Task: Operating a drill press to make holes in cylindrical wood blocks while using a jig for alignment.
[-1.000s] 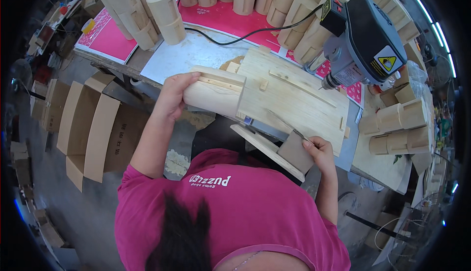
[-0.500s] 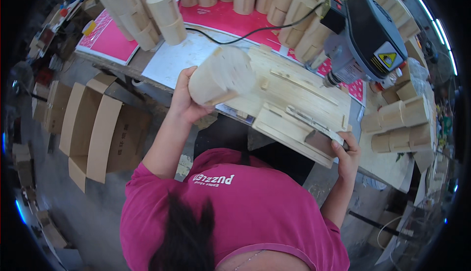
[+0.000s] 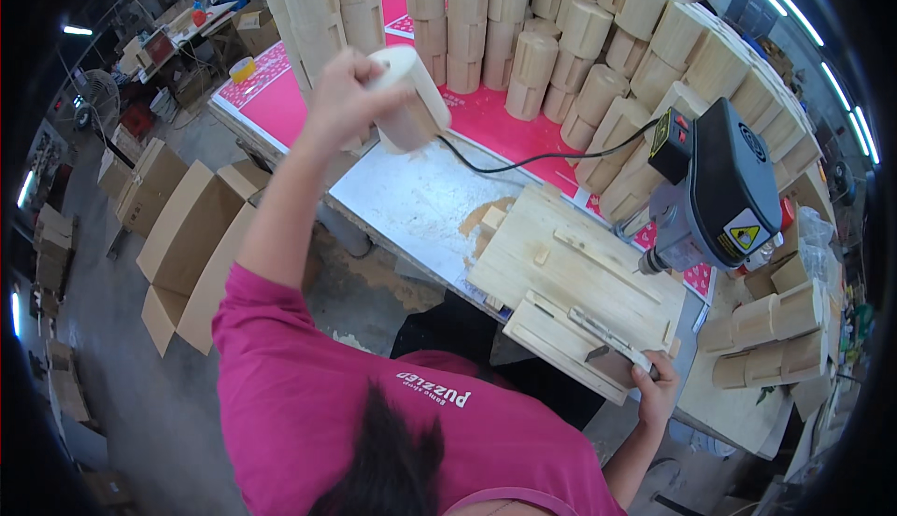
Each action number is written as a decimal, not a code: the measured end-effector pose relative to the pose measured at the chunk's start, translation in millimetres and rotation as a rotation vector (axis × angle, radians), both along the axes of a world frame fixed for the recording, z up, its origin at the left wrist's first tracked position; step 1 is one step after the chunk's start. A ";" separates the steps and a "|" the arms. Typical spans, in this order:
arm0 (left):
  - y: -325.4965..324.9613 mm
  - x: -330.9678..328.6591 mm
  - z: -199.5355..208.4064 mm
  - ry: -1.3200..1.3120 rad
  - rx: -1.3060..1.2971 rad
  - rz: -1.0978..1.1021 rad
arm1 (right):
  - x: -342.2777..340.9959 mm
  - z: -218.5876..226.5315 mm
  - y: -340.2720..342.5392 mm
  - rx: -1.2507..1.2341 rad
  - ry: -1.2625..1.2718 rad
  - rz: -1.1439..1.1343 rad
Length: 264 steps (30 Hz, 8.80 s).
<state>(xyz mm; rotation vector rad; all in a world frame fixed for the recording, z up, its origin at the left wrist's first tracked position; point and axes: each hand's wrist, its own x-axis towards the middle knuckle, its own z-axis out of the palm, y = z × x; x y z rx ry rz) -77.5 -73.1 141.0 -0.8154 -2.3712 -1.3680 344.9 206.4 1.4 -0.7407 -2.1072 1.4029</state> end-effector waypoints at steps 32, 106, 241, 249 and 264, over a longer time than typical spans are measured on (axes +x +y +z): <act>58.1 -151.1 44.0 0.215 -0.643 0.425 | 0.7 -1.2 1.5 -0.031 -0.001 -0.048; 144.4 169.0 -96.4 0.269 -1.045 -0.954 | -15.1 -35.8 28.3 -0.150 0.171 0.057; 190.7 170.7 -207.2 -0.070 -0.246 -0.722 | -107.7 109.3 102.4 0.578 0.367 -0.362; 172.3 163.0 -208.2 -0.029 -0.115 -0.865 | -26.0 7.3 61.6 0.667 -0.311 0.066; 26.6 120.3 -154.6 -0.996 0.366 -0.426 | -13.3 -47.7 -21.8 -0.681 -0.194 0.084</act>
